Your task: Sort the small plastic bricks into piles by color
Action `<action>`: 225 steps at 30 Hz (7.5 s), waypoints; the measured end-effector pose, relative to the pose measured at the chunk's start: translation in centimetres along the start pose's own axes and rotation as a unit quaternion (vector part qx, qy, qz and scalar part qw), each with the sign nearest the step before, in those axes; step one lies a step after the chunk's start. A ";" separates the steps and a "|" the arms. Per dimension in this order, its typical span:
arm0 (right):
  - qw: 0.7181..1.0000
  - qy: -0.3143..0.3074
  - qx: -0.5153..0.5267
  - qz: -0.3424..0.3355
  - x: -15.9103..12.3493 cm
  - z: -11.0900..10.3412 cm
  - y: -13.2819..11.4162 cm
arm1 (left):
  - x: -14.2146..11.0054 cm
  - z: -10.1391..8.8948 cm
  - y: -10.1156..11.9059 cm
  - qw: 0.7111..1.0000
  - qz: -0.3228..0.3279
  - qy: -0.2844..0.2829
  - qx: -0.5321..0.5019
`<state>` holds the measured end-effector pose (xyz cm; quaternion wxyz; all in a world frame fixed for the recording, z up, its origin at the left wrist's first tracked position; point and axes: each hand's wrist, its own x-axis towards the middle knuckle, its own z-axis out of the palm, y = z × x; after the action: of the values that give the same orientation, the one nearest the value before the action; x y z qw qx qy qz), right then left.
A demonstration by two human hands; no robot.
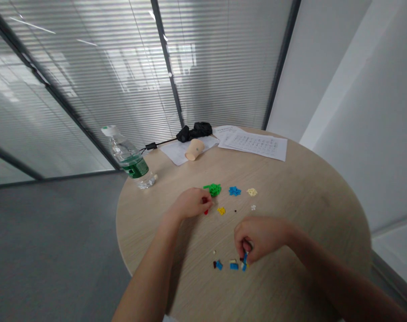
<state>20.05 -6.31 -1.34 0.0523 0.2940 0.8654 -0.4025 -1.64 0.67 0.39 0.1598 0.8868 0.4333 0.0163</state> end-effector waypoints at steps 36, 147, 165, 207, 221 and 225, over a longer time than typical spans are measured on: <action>0.999 0.025 -0.029 -0.033 0.2 0.4 -0.7 | 0.0 0.2 -0.2 1.000 0.009 0.002 -0.001; 0.999 0.028 0.040 -0.015 0.4 -0.3 1.6 | 0.5 0.7 0.4 0.998 0.043 0.054 0.006; 0.966 0.235 -0.105 0.031 -0.8 -2.0 2.7 | 0.5 0.7 0.3 0.998 0.036 0.052 -0.001; 0.960 0.230 -0.058 -0.149 1.6 0.6 -1.1 | 0.4 0.8 0.4 0.997 0.041 0.059 0.011; 0.970 0.141 -0.107 -0.166 3.1 2.4 -1.8 | 0.4 0.8 0.4 0.998 0.036 0.057 0.004; 0.968 0.155 -0.096 -0.170 2.9 2.3 -1.6 | 0.4 0.8 0.3 0.998 0.038 0.056 -0.010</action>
<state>16.38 -7.46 -2.77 -0.1237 0.1955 0.9348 -0.2695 -1.02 0.55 -0.26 0.1431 0.8986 0.4076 0.0766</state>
